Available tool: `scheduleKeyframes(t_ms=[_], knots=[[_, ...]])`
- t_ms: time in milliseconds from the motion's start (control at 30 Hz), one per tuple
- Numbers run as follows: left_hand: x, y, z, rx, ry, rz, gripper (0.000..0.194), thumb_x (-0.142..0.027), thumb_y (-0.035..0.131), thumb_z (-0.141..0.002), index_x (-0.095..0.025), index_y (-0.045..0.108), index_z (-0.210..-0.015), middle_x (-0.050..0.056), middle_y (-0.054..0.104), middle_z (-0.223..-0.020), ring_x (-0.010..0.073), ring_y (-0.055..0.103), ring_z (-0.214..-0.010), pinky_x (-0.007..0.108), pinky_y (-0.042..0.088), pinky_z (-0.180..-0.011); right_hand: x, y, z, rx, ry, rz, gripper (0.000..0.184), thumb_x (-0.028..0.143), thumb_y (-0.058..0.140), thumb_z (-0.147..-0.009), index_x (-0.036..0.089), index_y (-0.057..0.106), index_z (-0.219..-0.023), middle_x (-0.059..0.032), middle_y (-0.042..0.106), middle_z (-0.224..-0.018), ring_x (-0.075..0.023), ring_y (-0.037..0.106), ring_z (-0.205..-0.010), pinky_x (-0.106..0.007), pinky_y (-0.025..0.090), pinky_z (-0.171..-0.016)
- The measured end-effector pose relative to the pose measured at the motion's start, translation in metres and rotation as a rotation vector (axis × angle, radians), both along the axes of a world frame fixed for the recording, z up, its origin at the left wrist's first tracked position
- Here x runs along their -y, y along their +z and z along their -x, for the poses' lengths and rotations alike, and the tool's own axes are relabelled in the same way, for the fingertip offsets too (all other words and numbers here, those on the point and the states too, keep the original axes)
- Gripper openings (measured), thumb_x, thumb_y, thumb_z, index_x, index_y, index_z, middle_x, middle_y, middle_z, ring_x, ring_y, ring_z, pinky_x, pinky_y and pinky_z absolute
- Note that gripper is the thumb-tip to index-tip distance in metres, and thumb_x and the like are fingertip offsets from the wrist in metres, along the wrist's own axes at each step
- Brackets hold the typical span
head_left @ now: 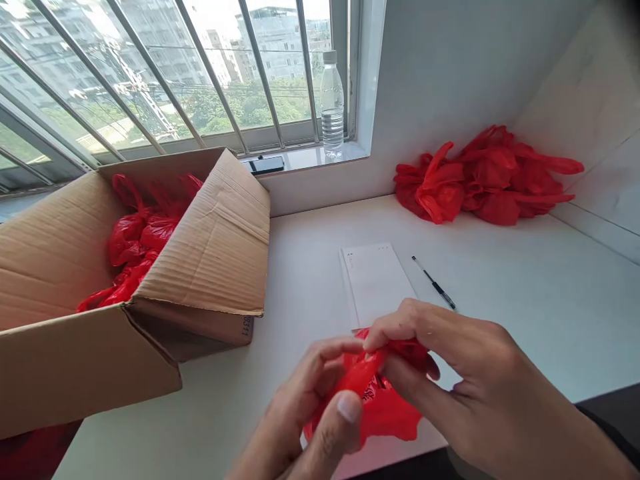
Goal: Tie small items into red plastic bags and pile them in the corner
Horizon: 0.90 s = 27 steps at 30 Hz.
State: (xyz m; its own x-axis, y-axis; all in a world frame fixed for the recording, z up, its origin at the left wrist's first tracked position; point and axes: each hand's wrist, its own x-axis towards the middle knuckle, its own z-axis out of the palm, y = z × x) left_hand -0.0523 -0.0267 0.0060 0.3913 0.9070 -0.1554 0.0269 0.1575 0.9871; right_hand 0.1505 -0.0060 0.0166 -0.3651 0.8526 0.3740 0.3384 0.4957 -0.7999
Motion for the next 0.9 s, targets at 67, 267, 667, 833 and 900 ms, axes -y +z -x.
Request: scheduleKeyframes(t_ms=[67,267,667,833,900], knots=[[-0.004,-0.004,0.005,-0.019,0.05,0.014,0.033,-0.047,0.054,-0.105,-0.023,0.065,-0.084,-0.002,0.057,-0.071,0.0118,0.052,-0.068,0.021,0.046,-0.067,-0.001,0.002,-0.002,-0.004,-0.013,0.029,0.019,0.014,0.063,-0.099,0.03,0.063,-0.11,0.0108,0.07,-0.091,-0.0024,0.066,-0.075,-0.008,0.051,-0.069],[-0.01,-0.012,-0.004,-0.036,0.297,0.027,0.024,-0.047,0.058,-0.101,-0.025,0.061,-0.091,-0.006,0.053,-0.061,0.0115,0.05,-0.055,0.021,0.046,-0.057,-0.002,0.011,0.0,0.021,-0.104,0.006,0.035,0.023,0.071,-0.097,0.036,0.058,-0.127,0.0126,0.07,-0.088,-0.0033,0.068,-0.074,-0.007,0.054,-0.072],[-0.019,-0.018,-0.002,0.157,0.28,0.242,0.045,-0.059,0.069,-0.092,-0.021,0.064,-0.069,-0.004,0.055,-0.059,0.0095,0.047,-0.058,0.017,0.043,-0.059,-0.021,-0.006,0.005,0.112,-0.015,-0.109,0.02,0.02,0.06,-0.104,0.026,0.062,-0.123,0.003,0.069,-0.11,-0.0106,0.061,-0.105,-0.023,0.049,-0.095],[-0.028,-0.016,0.013,0.159,0.145,0.23,0.029,-0.048,0.064,-0.099,-0.023,0.076,-0.088,0.0,0.07,-0.083,0.0139,0.061,-0.079,0.02,0.05,-0.075,-0.016,-0.011,0.001,0.039,0.111,0.027,0.012,0.018,0.066,-0.098,0.028,0.065,-0.105,0.0046,0.065,-0.104,-0.0102,0.06,-0.104,-0.021,0.048,-0.093],[-0.029,-0.014,0.019,0.078,0.055,0.109,0.022,-0.041,0.068,-0.098,-0.024,0.078,-0.089,0.0,0.071,-0.088,0.0131,0.062,-0.083,0.019,0.049,-0.077,-0.017,-0.015,0.003,0.02,0.167,0.105,0.016,0.03,0.068,-0.1,0.029,0.066,-0.115,0.0019,0.064,-0.12,-0.0134,0.058,-0.116,-0.024,0.046,-0.102]])
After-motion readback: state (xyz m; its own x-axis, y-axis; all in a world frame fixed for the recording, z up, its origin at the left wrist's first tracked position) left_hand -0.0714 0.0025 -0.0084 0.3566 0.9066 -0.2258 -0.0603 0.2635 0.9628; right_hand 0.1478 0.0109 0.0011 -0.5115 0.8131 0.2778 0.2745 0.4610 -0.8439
